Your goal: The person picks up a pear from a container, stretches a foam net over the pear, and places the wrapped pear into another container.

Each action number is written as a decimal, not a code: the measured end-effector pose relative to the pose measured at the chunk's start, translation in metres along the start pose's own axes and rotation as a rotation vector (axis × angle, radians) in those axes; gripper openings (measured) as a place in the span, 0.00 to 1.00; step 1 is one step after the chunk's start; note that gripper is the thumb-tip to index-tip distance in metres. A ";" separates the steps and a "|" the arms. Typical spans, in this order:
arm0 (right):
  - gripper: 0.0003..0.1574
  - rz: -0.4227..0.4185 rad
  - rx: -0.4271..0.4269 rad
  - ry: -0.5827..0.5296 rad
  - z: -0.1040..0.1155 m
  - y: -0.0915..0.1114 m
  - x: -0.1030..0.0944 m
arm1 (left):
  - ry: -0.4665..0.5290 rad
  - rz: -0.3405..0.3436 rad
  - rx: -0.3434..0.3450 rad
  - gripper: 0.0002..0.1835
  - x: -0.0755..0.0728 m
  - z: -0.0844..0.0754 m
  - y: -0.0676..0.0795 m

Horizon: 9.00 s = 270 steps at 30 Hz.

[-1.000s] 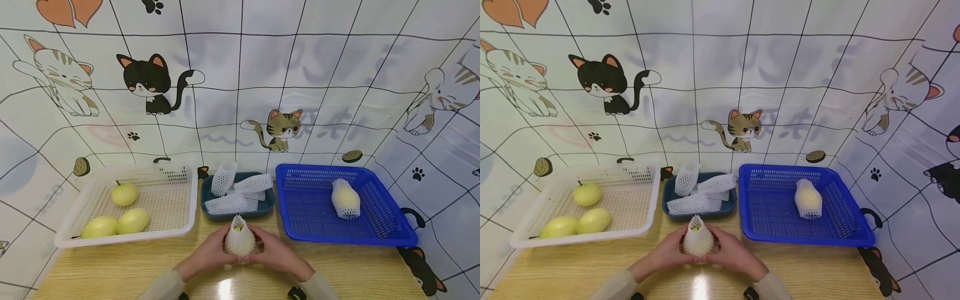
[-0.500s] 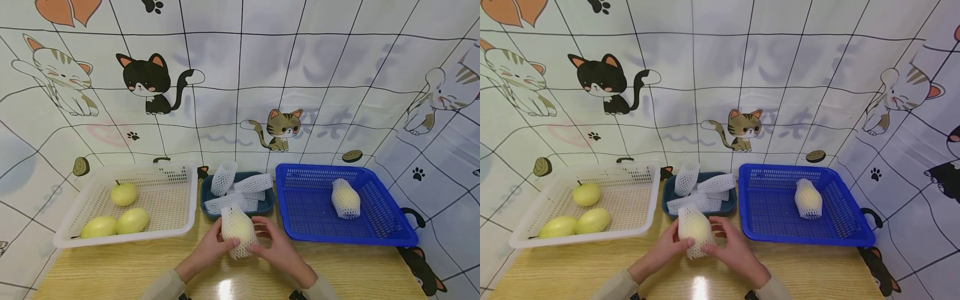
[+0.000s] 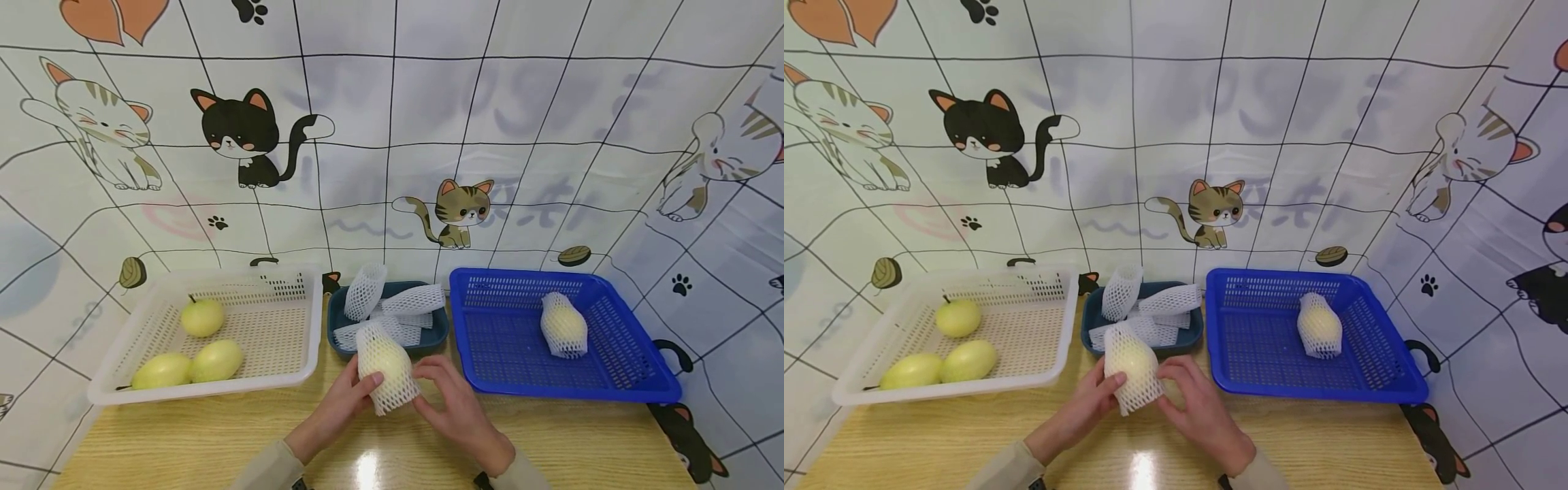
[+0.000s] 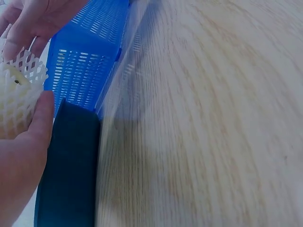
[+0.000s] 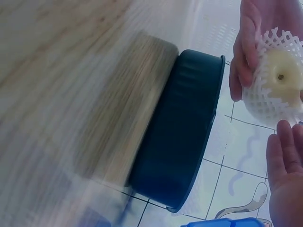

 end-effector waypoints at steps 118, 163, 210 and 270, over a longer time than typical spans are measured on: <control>0.37 -0.092 0.949 -0.581 -0.014 -0.037 -0.080 | -1.091 0.078 0.573 0.38 0.052 -0.010 -0.017; 0.70 0.579 1.048 0.050 -0.142 -0.070 -0.174 | -1.755 0.365 0.589 0.44 0.101 0.009 -0.039; 0.41 0.778 1.255 0.428 -0.200 -0.036 -0.120 | -1.747 0.357 0.577 0.45 0.101 0.011 -0.040; 0.28 -0.030 0.217 0.441 -0.027 -0.013 -0.069 | -1.478 -0.049 0.678 0.35 0.035 -0.025 0.018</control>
Point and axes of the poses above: each hand's wrist, its own y-axis away from the middle knuckle, its own x-axis out of the palm, z = x × y, the point moved 5 cm from there along -y, towards the middle knuckle, and after that the axes turned 1 degree about y, right-handed, at the moved point
